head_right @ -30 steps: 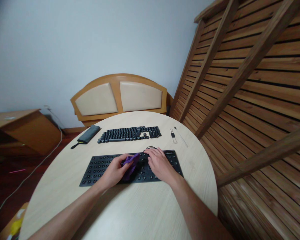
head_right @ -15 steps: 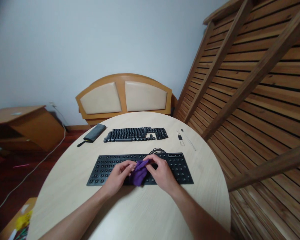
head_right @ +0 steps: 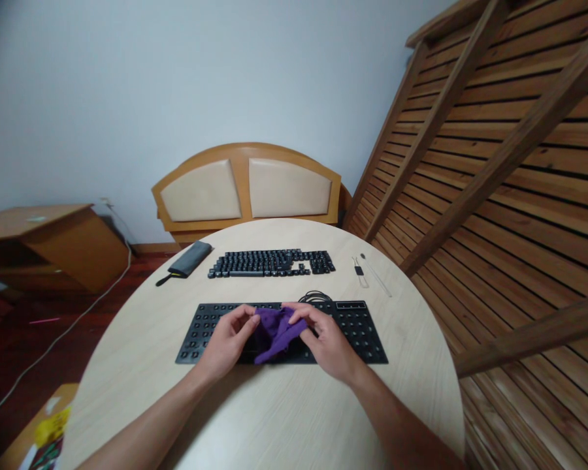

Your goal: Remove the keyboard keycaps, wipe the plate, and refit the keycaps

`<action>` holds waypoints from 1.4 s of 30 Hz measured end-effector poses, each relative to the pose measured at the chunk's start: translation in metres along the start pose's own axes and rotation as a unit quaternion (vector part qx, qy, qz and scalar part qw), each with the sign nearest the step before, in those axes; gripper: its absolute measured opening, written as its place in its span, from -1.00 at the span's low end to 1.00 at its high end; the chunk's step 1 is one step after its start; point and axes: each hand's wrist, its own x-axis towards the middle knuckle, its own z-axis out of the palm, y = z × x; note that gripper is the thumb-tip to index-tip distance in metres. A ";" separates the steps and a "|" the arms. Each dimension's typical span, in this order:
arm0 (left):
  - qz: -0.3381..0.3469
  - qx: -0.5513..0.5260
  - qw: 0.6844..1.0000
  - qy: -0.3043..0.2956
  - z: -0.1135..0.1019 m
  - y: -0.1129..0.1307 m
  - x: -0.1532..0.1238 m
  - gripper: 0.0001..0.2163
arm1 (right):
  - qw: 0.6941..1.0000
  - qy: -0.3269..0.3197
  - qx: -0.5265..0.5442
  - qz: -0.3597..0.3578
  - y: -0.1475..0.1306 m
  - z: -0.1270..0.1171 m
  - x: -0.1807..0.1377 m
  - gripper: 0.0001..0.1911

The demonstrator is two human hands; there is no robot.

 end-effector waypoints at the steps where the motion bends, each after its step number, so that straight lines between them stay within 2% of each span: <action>1: 0.012 0.009 1.000 0.011 -0.002 0.002 0.000 -0.66 | 1.000 -0.003 0.008 -0.002 -0.002 -0.002 0.000 -0.84; 3: 0.042 0.045 0.998 0.026 -0.005 0.006 0.000 -0.71 | 1.000 -0.011 0.018 -0.014 -0.004 -0.003 -0.001 -0.75; 7: 0.124 0.165 0.978 0.026 -0.010 0.018 -0.005 -0.81 | 0.999 -0.004 -0.030 -0.031 -0.005 0.005 -0.003 -0.77; 10: 0.174 0.210 0.962 -0.021 -0.010 0.025 -0.010 -0.82 | 0.992 0.019 -0.126 -0.014 -0.008 0.020 -0.002 -0.47; 11: 0.181 0.211 0.960 -0.032 -0.009 0.026 -0.011 -0.81 | 0.989 0.023 -0.149 -0.010 -0.009 0.024 -0.001 -0.52; 12: 0.177 0.205 0.962 -0.035 -0.008 0.026 -0.011 -0.81 | 0.987 0.021 -0.160 -0.007 -0.010 0.028 0.000 -0.64; 14: 0.135 0.168 0.976 -0.019 -0.005 0.023 -0.011 -0.80 | 0.990 0.010 -0.141 0.005 -0.011 0.031 0.003 -0.85; 17: 0.006 0.046 0.998 -0.029 -0.002 0.012 -0.007 -0.63 | 0.998 0.028 -0.040 0.040 -0.006 0.027 0.006 -0.76; 19: -0.072 -0.041 0.994 -0.071 -0.001 0.003 -0.003 -0.46 | 0.996 0.063 0.016 0.053 -0.002 0.022 0.008 -0.71; 22: -0.130 -0.136 0.977 -0.101 0.000 -0.006 0.001 -0.29 | 0.991 0.106 0.056 0.063 0.004 0.013 0.011 -0.65; 25: -0.151 -0.181 0.966 -0.103 0.002 -0.006 -0.001 -0.23 | 0.984 0.119 0.095 0.088 0.005 0.007 0.012 -0.59; 30: -0.212 -0.178 0.947 -0.164 0.010 0.004 -0.010 -0.52 | 0.975 0.127 0.141 0.114 0.005 0.006 0.012 -0.55; 35: -0.231 -0.204 0.938 -0.161 0.012 0.011 -0.013 -0.62 | 0.970 0.115 0.175 0.123 0.003 0.004 0.010 -0.53; 39: -0.203 -0.178 0.940 -0.207 0.012 0.016 -0.014 -0.63 | 0.970 0.096 0.191 0.115 0.002 0.004 0.008 -0.49; 42: -0.153 -0.155 0.960 -0.178 0.012 0.017 -0.013 -0.63 | 0.972 0.084 0.186 0.112 0.001 0.003 0.006 -0.47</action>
